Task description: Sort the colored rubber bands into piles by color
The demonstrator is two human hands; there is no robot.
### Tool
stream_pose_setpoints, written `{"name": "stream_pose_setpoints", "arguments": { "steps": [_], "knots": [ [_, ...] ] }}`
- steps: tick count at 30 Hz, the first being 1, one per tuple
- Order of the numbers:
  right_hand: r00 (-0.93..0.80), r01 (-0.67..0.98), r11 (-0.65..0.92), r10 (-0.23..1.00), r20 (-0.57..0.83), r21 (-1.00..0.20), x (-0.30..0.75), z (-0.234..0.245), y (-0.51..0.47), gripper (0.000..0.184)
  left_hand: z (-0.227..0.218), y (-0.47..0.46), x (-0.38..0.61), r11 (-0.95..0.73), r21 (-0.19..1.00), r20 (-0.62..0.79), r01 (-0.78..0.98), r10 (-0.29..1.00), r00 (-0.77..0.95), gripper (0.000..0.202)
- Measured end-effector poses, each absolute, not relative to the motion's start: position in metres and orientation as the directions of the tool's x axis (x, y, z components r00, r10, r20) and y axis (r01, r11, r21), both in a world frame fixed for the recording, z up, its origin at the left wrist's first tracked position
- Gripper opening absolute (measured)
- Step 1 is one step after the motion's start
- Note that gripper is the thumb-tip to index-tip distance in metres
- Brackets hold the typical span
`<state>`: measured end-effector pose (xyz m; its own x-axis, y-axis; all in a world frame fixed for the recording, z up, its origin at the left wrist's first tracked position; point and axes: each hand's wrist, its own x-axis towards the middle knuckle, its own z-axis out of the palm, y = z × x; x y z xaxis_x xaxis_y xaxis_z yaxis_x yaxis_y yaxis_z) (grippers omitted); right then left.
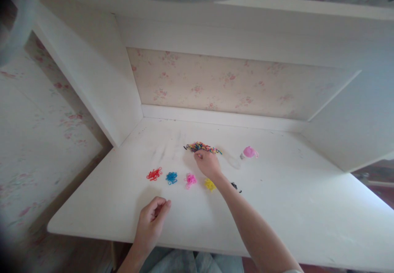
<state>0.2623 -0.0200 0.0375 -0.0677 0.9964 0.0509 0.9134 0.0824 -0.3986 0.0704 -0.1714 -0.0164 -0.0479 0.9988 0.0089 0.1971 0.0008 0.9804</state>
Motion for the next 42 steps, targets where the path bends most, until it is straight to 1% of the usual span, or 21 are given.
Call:
{"name": "stream_pose_setpoints", "arguments": {
  "steps": [4, 5, 8, 10, 14, 17, 22, 24, 26, 28, 29, 31, 33, 35, 37, 40, 42],
  "knots": [
    [-0.124, 0.898, 0.127, 0.992, 0.033, -0.421, 0.265, 0.038, -0.053, 0.029, -0.016, -0.171, 0.071, 0.0, 0.975, 0.01, 0.221, 0.999, -0.043, 0.03],
    [-0.151, 0.9, 0.144, 0.988, 0.017, -0.41, 0.265, 0.038, -0.061, 0.028, -0.017, -0.171, 0.07, -0.005, 0.974, 0.015, 0.227, 0.999, -0.043, 0.03],
    [-0.237, 0.921, 0.205, 0.97, -0.06, -0.33, 0.264, 0.039, -0.077, 0.028, -0.018, -0.17, 0.07, -0.019, 0.969, 0.03, 0.247, 0.999, -0.041, 0.029],
    [-0.257, 0.933, 0.222, 0.962, -0.091, -0.285, 0.265, 0.04, -0.083, 0.031, -0.019, -0.17, 0.071, -0.021, 0.966, 0.031, 0.256, 0.999, -0.037, 0.03],
    [-0.23, 0.935, 0.209, 0.972, -0.041, -0.287, 0.269, 0.044, -0.086, 0.032, -0.018, -0.171, 0.071, -0.014, 0.971, 0.025, 0.241, 0.999, -0.044, 0.03],
    [-0.198, 0.915, 0.19, 0.98, 0.013, -0.357, 0.274, 0.046, -0.088, 0.032, -0.017, -0.171, 0.072, -0.002, 0.971, 0.014, 0.237, 0.999, -0.048, 0.031],
    [-0.096, 0.789, 0.131, 0.991, 0.089, -0.601, 0.289, 0.031, -0.11, 0.033, -0.015, -0.171, 0.073, -0.009, 0.964, 0.018, 0.267, 0.999, -0.034, 0.031],
    [-0.04, 0.728, 0.088, 0.995, 0.086, -0.68, 0.298, 0.017, -0.126, 0.035, -0.014, -0.172, 0.075, -0.013, 0.957, 0.02, 0.29, 1.0, -0.021, 0.03],
    [0.038, 0.682, 0.011, 0.998, 0.051, -0.731, 0.307, 0.001, -0.145, 0.039, -0.013, -0.171, 0.076, -0.015, 0.948, 0.017, 0.318, 1.0, -0.003, 0.03],
    [0.112, 0.653, -0.073, 0.994, 0.001, -0.753, 0.313, -0.012, -0.164, 0.04, -0.011, -0.167, 0.078, -0.01, 0.936, 0.013, 0.351, 1.0, -0.006, 0.03],
    [0.13, 0.647, -0.087, 0.992, -0.003, -0.757, 0.315, -0.016, -0.172, 0.04, -0.008, -0.162, 0.08, -0.005, 0.928, 0.012, 0.374, 1.0, -0.016, 0.03],
    [0.12, 0.635, -0.067, 0.993, 0.013, -0.769, 0.316, -0.021, -0.185, 0.041, 0.0, -0.147, 0.083, -0.018, 0.893, 0.032, 0.45, 0.999, -0.024, 0.029],
    [0.112, 0.617, -0.046, 0.993, 0.031, -0.785, 0.315, -0.021, -0.192, 0.042, 0.011, -0.125, 0.089, -0.089, 0.814, 0.09, 0.574, 0.996, 0.027, 0.028],
    [0.12, 0.602, -0.039, 0.992, 0.042, -0.797, 0.314, -0.019, -0.191, 0.043, 0.023, -0.098, 0.097, -0.199, 0.682, 0.169, 0.704, 0.979, 0.113, 0.025],
    [0.121, 0.591, -0.033, 0.992, 0.048, -0.806, 0.315, -0.018, -0.187, 0.044, 0.03, -0.068, 0.106, -0.226, 0.544, 0.164, 0.809, 0.973, 0.161, 0.021],
    [0.105, 0.571, -0.026, 0.994, 0.042, -0.82, 0.317, -0.018, -0.181, 0.045, 0.031, -0.024, 0.117, -0.197, 0.49, 0.137, 0.849, 0.979, 0.148, 0.019],
    [0.097, 0.557, -0.023, 0.995, 0.038, -0.83, 0.319, -0.018, -0.18, 0.045, 0.026, 0.0, 0.122, -0.155, 0.457, 0.126, 0.876, 0.986, 0.109, 0.023]
  ]
}}
